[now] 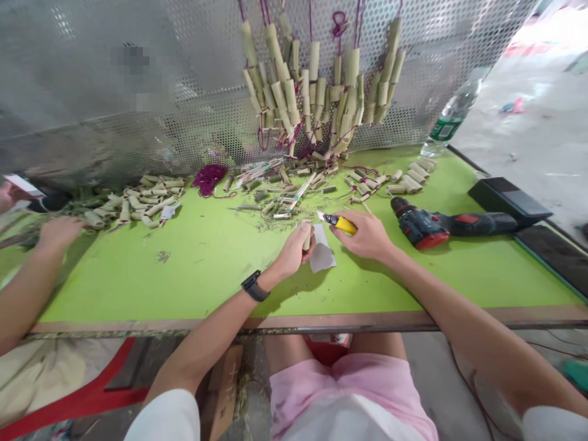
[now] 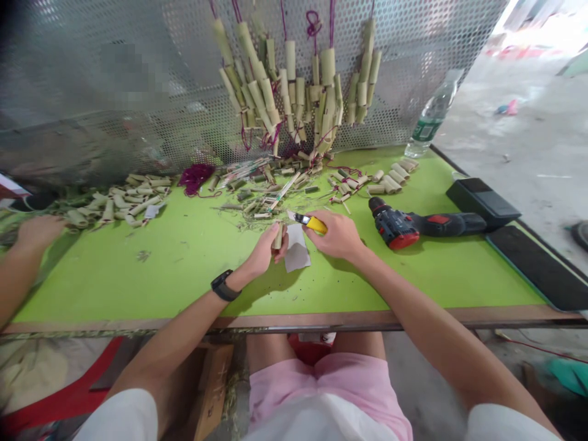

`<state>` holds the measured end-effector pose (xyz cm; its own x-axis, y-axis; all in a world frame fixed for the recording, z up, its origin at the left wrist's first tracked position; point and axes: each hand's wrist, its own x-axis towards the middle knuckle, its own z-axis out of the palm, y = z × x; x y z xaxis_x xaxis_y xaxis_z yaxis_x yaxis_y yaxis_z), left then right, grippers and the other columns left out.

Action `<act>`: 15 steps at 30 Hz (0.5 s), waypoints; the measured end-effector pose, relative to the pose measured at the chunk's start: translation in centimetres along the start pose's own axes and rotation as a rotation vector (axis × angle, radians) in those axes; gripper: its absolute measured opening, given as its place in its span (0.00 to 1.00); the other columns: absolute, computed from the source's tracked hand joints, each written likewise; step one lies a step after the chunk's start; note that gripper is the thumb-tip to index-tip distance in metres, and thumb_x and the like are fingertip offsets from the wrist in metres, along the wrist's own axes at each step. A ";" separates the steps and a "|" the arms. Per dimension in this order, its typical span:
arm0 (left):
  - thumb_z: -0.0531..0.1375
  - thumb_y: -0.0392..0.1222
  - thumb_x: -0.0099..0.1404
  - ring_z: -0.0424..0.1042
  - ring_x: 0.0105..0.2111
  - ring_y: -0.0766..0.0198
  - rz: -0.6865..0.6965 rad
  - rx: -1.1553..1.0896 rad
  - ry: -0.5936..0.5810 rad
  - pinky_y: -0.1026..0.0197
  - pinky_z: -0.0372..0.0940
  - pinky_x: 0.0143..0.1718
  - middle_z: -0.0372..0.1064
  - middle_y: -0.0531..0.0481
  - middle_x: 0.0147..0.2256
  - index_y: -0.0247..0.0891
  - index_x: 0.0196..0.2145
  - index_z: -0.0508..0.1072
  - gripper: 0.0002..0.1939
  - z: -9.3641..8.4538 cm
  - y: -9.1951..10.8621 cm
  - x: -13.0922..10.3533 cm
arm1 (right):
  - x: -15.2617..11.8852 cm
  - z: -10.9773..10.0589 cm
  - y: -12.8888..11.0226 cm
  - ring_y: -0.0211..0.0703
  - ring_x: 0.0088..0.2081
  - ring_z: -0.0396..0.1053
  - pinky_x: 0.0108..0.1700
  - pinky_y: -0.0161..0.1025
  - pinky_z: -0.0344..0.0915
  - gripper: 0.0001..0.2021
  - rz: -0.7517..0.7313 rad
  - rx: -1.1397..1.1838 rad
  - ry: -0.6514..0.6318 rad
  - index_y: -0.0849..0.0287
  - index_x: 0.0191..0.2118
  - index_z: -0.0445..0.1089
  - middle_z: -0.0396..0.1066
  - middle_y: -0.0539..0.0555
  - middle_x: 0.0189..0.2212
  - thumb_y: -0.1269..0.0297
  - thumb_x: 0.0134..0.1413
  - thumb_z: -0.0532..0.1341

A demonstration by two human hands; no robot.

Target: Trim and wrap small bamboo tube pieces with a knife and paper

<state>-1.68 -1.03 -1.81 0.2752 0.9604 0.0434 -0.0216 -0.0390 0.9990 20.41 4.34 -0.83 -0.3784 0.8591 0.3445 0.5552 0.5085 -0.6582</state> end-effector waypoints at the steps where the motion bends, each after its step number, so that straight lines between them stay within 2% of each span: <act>1: 0.50 0.75 0.78 0.51 0.17 0.69 0.011 0.009 0.005 0.61 0.51 0.19 0.56 0.58 0.20 0.44 0.30 0.61 0.33 0.0 0.1 0.0 | 0.2 -0.1 0.2 0.50 0.31 0.73 0.32 0.46 0.69 0.16 0.039 -0.052 0.004 0.56 0.50 0.83 0.83 0.60 0.37 0.53 0.67 0.65; 4: 0.49 0.79 0.76 0.49 0.16 0.69 0.023 0.010 -0.005 0.61 0.50 0.19 0.53 0.59 0.19 0.44 0.29 0.59 0.35 0.0 0.4 -0.1 | 0.5 -0.5 1.1 0.52 0.31 0.73 0.31 0.46 0.68 0.19 0.172 -0.224 0.014 0.58 0.52 0.82 0.82 0.63 0.39 0.49 0.68 0.64; 7: 0.47 0.82 0.74 0.49 0.17 0.68 0.031 -0.009 0.004 0.60 0.51 0.21 0.53 0.59 0.20 0.44 0.30 0.61 0.37 0.1 0.4 0.0 | 0.5 -0.6 2.7 0.55 0.34 0.74 0.35 0.51 0.71 0.22 0.219 -0.334 0.021 0.59 0.56 0.81 0.81 0.68 0.46 0.49 0.68 0.65; 10: 0.45 0.80 0.76 0.52 0.19 0.67 0.042 -0.004 0.033 0.59 0.54 0.23 0.55 0.57 0.21 0.44 0.32 0.63 0.36 0.1 0.2 0.1 | 0.4 -0.6 4.0 0.64 0.43 0.75 0.45 0.64 0.74 0.23 0.172 -0.395 0.070 0.59 0.56 0.82 0.78 0.72 0.51 0.48 0.70 0.62; 12: 0.47 0.78 0.77 0.53 0.20 0.66 0.047 -0.013 0.039 0.59 0.56 0.23 0.58 0.56 0.22 0.43 0.33 0.64 0.35 0.2 0.1 0.1 | 0.3 -0.4 4.0 0.70 0.52 0.73 0.55 0.73 0.71 0.22 0.116 -0.392 0.123 0.55 0.55 0.83 0.76 0.71 0.54 0.47 0.72 0.61; 13: 0.48 0.77 0.77 0.54 0.20 0.66 0.048 -0.024 0.039 0.59 0.56 0.23 0.59 0.55 0.23 0.43 0.34 0.65 0.34 0.2 0.1 0.1 | 0.3 -0.3 3.7 0.70 0.55 0.72 0.58 0.76 0.68 0.21 0.082 -0.355 0.136 0.53 0.55 0.84 0.75 0.69 0.54 0.47 0.72 0.60; 15: 0.52 0.77 0.75 0.56 0.22 0.65 0.043 -0.034 0.040 0.60 0.57 0.23 0.63 0.54 0.27 0.43 0.37 0.67 0.32 0.2 0.1 0.1 | 0.2 -0.1 2.7 0.67 0.57 0.72 0.61 0.74 0.68 0.20 0.003 -0.197 0.116 0.51 0.54 0.85 0.75 0.65 0.53 0.47 0.74 0.59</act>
<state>-1.48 -1.01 -1.72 0.2346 0.9683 0.0854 -0.0653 -0.0720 0.9953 21.86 5.89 -2.48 -0.2952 0.8555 0.4253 0.6942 0.4980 -0.5198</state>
